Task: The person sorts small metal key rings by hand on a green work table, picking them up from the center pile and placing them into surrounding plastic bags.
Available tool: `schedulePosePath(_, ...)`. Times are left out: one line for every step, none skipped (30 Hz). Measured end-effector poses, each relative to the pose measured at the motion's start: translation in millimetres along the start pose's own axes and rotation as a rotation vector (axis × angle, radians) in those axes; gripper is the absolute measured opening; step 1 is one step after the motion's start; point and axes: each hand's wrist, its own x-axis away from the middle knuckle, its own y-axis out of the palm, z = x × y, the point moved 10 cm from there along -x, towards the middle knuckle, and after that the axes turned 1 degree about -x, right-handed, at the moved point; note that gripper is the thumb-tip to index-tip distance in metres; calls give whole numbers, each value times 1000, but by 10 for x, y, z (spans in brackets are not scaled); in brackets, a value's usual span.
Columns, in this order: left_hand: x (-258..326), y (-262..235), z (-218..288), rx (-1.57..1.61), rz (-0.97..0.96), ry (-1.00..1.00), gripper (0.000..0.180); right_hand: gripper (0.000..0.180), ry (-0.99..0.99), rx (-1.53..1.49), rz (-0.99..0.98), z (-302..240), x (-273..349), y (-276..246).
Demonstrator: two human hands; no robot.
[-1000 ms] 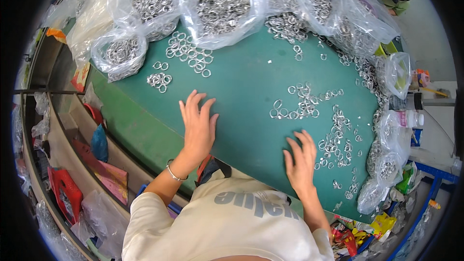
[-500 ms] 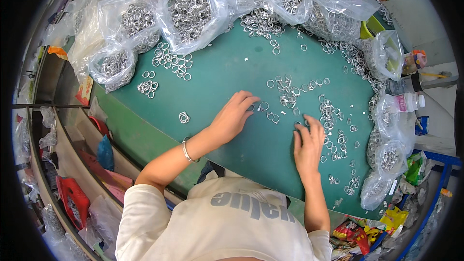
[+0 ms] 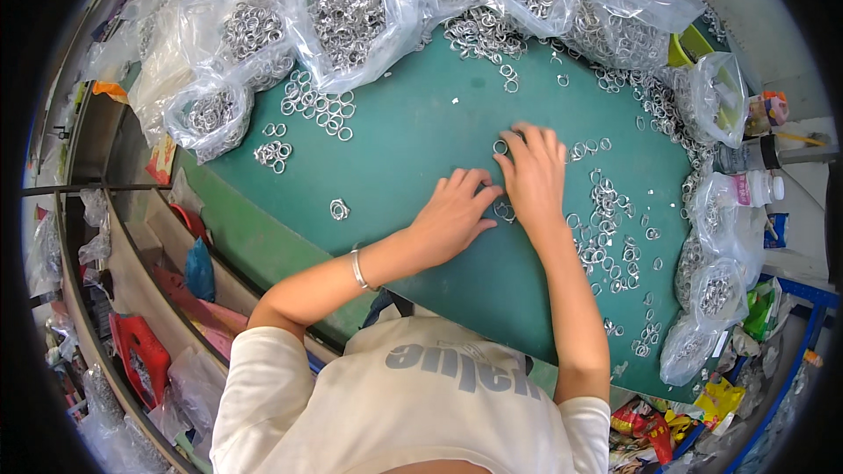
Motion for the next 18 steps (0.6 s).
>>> schedulePosePath(1, 102, 3, -16, -62, 16, 45, 22, -36, 48, -25, -11, -46, 80)
schedulePosePath(32, 73, 6, 69, -56, 24, 44, 23, -32, 34, -36, -27, -71, 81)
schedulePosePath(114, 23, 38, 152, -44, 27, 42, 23, -36, 17, -49, -79, -72, 26)
schedulePosePath(184, -42, 64, 235, -30, 29, 40, 24, -40, 0, -63, -130, -40, -4)
schedulePosePath(223, -238, 37, 213, 66, 6, 35, 27, -2, -101, -52, -140, 39, -50)
schedulePosePath(287, -398, -130, 164, 162, -70, 34, 26, -25, -160, -56, -256, 53, -31)
schedulePosePath(378, -576, -326, 114, 257, -146, 33, 25, -48, -220, -61, -413, 42, 10)
schedulePosePath(498, -767, -490, 64, 351, -223, 32, 24, -69, -280, -69, -578, 26, 64)
schedulePosePath(570, -950, -610, -19, 418, -268, 31, 23, -108, -250, -132, -739, -28, 216)
schedulePosePath(651, -1131, -713, -103, 484, -311, 31, 21, -146, -219, -194, -897, -124, 413)
schedulePosePath(707, -1207, -797, -149, 495, -346, 30, 20, -159, -164, -240, -967, -218, 669)
schedulePosePath(746, -1263, -857, -193, 505, -378, 30, 19, -169, -106, -285, -999, -329, 952)
schedulePosePath(762, -1278, -879, -211, 511, -382, 31, 22, -121, -215, -284, -984, -471, 1141)
schedulePosePath(811, -1272, -887, -224, 515, -390, 32, 27, -72, -323, -286, -997, -580, 1281)
schedulePosePath(835, -1260, -896, -210, 491, -432, 34, 32, -63, -486, -180, -1041, -692, 1237)
schedulePosePath(844, -1272, -837, -219, 519, -411, 35, 38, -61, -648, -69, -1051, -756, 1160)
schedulePosePath(818, -1233, -796, -203, 506, -409, 36, 44, 6, -786, -68, -995, -734, 1170)
schedulePosePath(809, -1206, -771, -194, 495, -414, 36, 51, 67, -933, -66, -968, -696, 1129)
